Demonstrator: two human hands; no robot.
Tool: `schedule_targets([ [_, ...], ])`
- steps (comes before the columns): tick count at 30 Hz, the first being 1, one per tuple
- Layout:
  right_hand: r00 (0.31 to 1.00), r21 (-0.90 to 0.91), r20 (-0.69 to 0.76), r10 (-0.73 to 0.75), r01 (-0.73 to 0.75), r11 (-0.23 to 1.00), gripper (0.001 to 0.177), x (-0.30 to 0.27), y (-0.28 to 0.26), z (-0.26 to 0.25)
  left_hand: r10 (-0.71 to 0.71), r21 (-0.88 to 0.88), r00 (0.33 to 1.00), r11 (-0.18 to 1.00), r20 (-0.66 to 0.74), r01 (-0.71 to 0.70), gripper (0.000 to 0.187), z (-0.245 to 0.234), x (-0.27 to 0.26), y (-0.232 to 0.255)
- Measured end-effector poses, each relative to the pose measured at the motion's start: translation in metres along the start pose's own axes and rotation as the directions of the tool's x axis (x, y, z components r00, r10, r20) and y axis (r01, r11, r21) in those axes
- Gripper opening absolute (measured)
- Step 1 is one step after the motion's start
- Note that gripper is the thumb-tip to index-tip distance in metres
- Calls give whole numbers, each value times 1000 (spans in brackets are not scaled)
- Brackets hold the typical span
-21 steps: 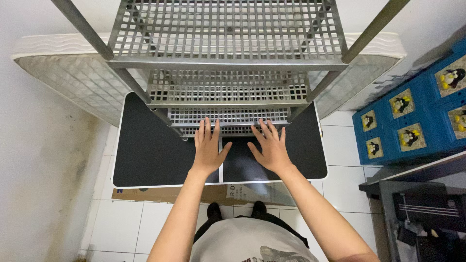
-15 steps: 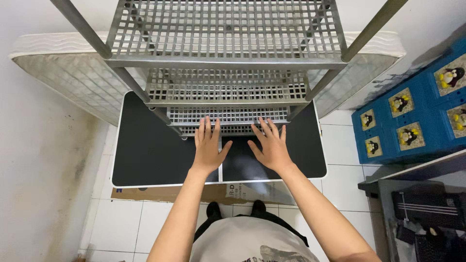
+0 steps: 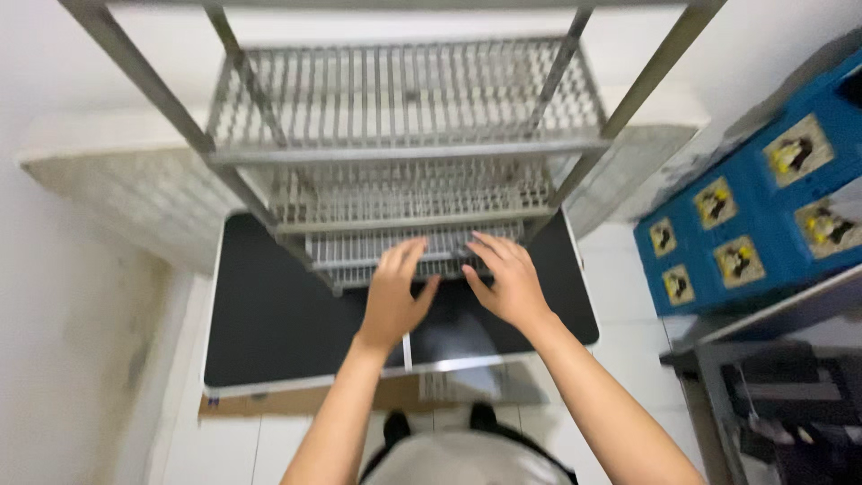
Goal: The person disassembles a gray plastic shelving unit by hand. They remove the top shelf, then pull out and set aside the vertical support poles one by one, followed by the middle and bottom shelves, leaving the components separated on the floor.
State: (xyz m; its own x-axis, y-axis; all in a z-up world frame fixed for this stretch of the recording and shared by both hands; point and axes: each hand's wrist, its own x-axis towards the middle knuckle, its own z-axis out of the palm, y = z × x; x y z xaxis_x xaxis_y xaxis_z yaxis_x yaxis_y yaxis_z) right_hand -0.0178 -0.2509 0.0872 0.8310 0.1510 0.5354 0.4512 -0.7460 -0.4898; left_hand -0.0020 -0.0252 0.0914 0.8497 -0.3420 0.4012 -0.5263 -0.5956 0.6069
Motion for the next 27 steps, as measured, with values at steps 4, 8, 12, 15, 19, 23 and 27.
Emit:
schedule_targets([
  [4, 978, -51, -179, -105, 98, 994, 36, 43, -20, -55, 260, -14, 954, 964, -148, -265, 52, -30, 47, 54],
  [8, 926, -174, -302, -226, 180, 968, 34, 88, -38, -99, 446, 61, 872, 894, -203, -444, 52, -53, 97, 100],
  [12, 870, -254, -399, -290, 199, 946, 31, 112, -45, -123, 567, 41, 778, 814, -272, -579, 44, -61, 132, 126],
  [15, 843, -242, -479, -247, 143, 960, 24, 124, -38, -133, 526, -155, 808, 804, -265, -574, 28, -54, 160, 137],
  [19, 778, 18, -629, -8, 25, 1000, 14, 125, -11, -133, 343, -460, 914, 790, -217, -405, 18, -29, 175, 142],
  [23, 693, 218, -698, 183, -38, 975, 23, 122, 32, -132, 392, -398, 873, 781, -290, -482, 20, -6, 172, 151],
  [27, 831, 503, -516, 210, 95, 859, 48, 128, 77, -134, 606, -95, 705, 730, -368, -677, 23, 0, 192, 170],
])
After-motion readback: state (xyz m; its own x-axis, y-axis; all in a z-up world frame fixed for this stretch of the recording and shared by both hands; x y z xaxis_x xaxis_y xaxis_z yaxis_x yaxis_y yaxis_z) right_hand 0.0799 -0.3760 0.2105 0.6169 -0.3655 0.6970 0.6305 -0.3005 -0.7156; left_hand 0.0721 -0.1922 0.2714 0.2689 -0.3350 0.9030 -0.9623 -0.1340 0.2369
